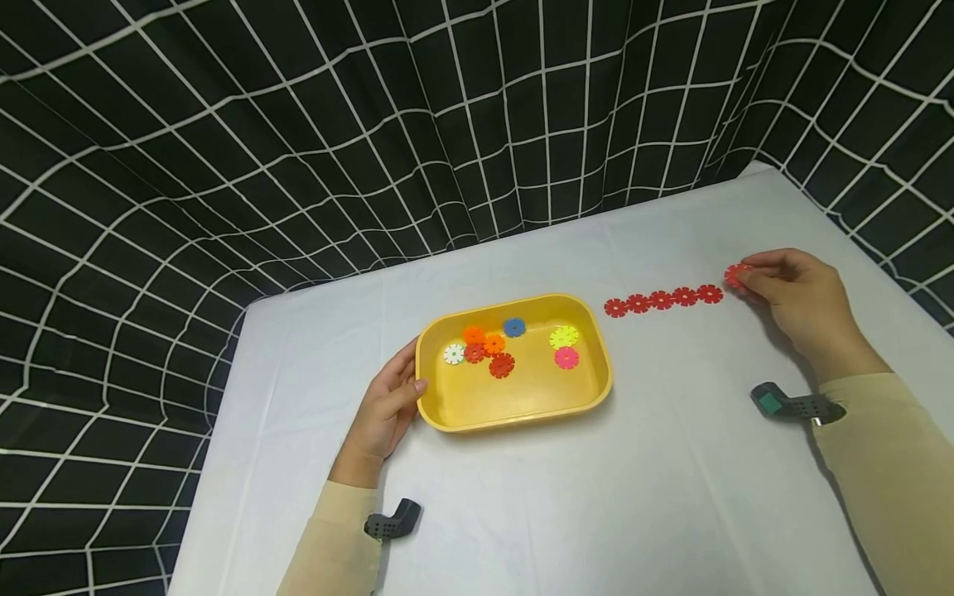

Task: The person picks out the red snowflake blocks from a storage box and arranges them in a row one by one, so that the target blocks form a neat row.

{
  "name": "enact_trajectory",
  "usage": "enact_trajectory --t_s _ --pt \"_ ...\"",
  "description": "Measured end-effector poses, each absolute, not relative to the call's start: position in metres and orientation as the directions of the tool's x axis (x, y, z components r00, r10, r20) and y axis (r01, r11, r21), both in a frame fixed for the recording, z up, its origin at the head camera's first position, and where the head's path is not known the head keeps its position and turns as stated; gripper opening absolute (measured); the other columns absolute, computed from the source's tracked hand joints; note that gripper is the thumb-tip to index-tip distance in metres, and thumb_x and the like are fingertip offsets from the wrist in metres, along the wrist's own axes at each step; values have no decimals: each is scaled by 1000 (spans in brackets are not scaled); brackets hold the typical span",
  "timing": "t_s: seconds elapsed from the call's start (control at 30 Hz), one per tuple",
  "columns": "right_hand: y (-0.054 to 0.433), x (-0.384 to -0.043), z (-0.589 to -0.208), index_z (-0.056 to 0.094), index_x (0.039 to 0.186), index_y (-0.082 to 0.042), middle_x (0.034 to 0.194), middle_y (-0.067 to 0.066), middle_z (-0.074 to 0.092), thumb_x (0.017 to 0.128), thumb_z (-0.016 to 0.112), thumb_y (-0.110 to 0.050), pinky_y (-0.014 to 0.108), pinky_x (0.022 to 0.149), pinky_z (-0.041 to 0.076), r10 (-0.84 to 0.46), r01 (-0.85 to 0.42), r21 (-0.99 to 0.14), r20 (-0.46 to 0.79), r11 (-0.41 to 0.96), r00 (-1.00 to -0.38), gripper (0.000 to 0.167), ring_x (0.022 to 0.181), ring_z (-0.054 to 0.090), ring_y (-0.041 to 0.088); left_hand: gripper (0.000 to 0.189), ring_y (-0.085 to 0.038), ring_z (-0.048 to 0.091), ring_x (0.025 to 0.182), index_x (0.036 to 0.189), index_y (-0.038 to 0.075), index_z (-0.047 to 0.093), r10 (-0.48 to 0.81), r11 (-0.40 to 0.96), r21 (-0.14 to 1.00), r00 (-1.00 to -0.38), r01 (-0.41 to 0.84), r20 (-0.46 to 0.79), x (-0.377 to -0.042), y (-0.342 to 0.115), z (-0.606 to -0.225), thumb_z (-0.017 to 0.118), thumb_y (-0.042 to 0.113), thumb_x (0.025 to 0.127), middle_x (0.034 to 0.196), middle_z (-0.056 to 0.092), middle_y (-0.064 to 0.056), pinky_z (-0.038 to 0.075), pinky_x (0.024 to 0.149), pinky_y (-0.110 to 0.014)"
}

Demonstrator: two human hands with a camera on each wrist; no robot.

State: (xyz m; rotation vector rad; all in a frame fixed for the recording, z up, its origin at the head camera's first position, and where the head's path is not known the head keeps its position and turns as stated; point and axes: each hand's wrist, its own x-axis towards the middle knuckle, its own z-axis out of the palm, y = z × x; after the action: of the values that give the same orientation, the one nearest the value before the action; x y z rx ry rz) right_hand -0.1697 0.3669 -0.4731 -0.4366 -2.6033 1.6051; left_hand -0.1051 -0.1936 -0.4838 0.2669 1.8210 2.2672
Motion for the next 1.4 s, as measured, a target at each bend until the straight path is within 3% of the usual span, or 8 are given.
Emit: enact_trajectory --t_s 0.13,0.3,0.63,0.93,1.27,1.4 --pt "370 -171 -476 58 147 0 128 13 63 113 60 -37 8 77 55 286 241 -821 -100 518 -953 50 95 66 5 68 -32 37 157 169 1 34 280 -207 977 -960 -60 1 -105 -193 -483 53 -5 104 171 38 -14 41 120 -40" --pt "371 -169 -474 59 148 0 134 22 60 114 56 -39 7 74 47 266 250 -755 -104 606 -958 52 109 56 28 68 -32 37 156 169 1 34 282 -208 976 -959 -65 -4 -105 -193 -482 54 -4 104 171 39 -13 41 120 -40" --pt "371 -165 -472 61 143 2 134 27 58 114 54 -42 39 85 44 217 220 -715 -97 664 -971 54 120 47 42 68 -32 36 157 169 0 34 285 -213 975 -958 -60 4 -105 -193 -482 54 -5 104 171 38 -14 40 120 -40" --pt "368 -164 -471 61 142 3 134 29 57 113 56 -41 55 92 42 211 208 -714 -86 669 -974 52 124 45 49 68 -30 37 157 169 3 36 279 -203 977 -960 -63 -4 -105 -194 -482 57 -3 104 171 39 -11 41 120 -39" --pt "366 -163 -470 62 140 3 134 28 57 112 54 -47 51 90 45 223 215 -713 -83 668 -971 58 124 45 49 68 -32 37 157 169 3 35 283 -201 977 -959 -64 -5 -105 -194 -482 55 -4 104 171 39 -12 42 119 -39" --pt "367 -163 -470 61 142 3 138 29 55 112 53 -49 29 84 48 238 231 -717 -93 658 -967 60 128 47 50 68 -33 37 156 169 3 35 284 -201 978 -959 -65 -5 -105 -193 -482 55 -4 104 171 39 -12 42 119 -39"
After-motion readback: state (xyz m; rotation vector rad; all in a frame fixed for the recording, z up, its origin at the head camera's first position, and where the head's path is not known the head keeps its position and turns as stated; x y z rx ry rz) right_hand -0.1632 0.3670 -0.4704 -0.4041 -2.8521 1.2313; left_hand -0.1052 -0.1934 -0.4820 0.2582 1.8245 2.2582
